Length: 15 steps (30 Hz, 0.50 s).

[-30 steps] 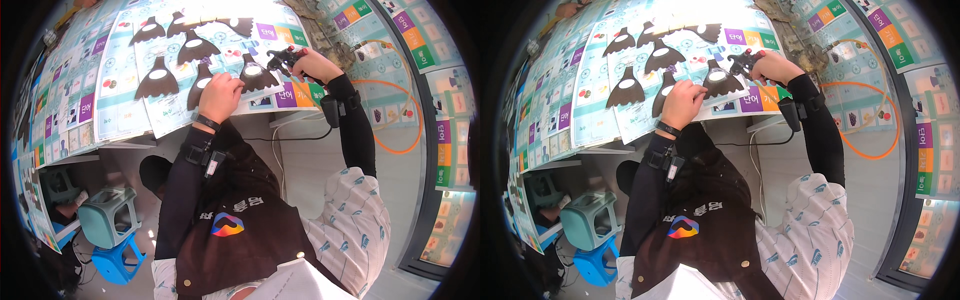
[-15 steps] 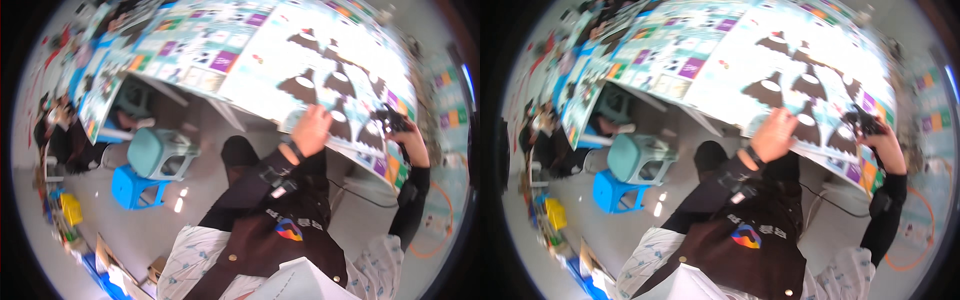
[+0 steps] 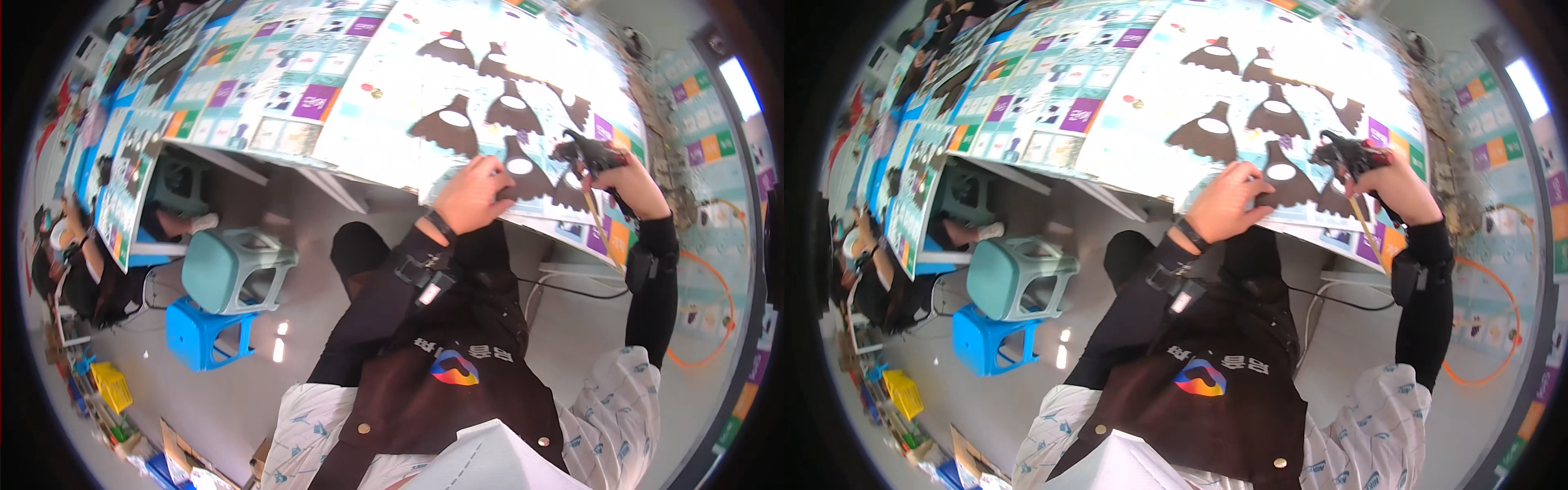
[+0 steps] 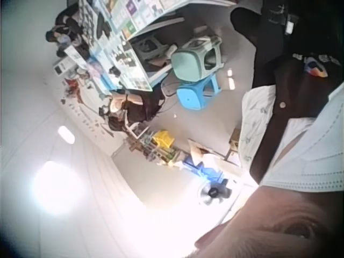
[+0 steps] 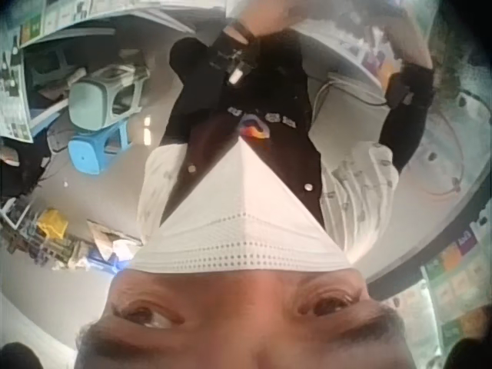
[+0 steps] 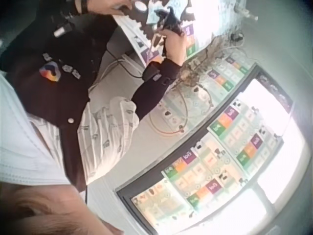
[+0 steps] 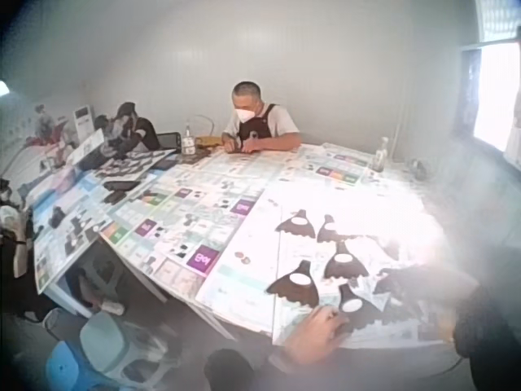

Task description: Applying glue to black fabric shoe components using a hot glue gun.

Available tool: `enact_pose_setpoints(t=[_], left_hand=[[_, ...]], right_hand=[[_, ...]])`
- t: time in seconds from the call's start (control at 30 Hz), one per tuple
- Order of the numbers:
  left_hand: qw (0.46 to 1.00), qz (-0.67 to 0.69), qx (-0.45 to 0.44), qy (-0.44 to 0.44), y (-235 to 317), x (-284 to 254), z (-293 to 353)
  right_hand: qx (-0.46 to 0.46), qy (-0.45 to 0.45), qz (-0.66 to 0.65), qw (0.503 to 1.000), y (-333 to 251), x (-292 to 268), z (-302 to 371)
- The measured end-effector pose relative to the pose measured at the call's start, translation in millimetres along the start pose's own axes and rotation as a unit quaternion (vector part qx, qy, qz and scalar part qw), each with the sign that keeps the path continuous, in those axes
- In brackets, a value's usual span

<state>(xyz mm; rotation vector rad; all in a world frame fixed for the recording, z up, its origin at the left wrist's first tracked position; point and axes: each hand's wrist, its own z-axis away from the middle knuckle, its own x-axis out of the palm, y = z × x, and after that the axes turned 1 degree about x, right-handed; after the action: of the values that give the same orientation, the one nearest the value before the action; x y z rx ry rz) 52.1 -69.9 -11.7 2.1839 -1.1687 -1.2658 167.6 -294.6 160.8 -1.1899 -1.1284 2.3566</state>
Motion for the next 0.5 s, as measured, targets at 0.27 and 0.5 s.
enact_pose_setpoints(t=[0.27,0.5], left_hand=[[0.999,-0.031,0.009,-0.003,-1,-7,6],[1.000,-0.018,0.007,0.006,0,-3,6]], right_hand=[[0.023,-0.028,0.080,0.996,7,1,-11],[0.088,0.003,0.060,0.994,-4,22,-16]])
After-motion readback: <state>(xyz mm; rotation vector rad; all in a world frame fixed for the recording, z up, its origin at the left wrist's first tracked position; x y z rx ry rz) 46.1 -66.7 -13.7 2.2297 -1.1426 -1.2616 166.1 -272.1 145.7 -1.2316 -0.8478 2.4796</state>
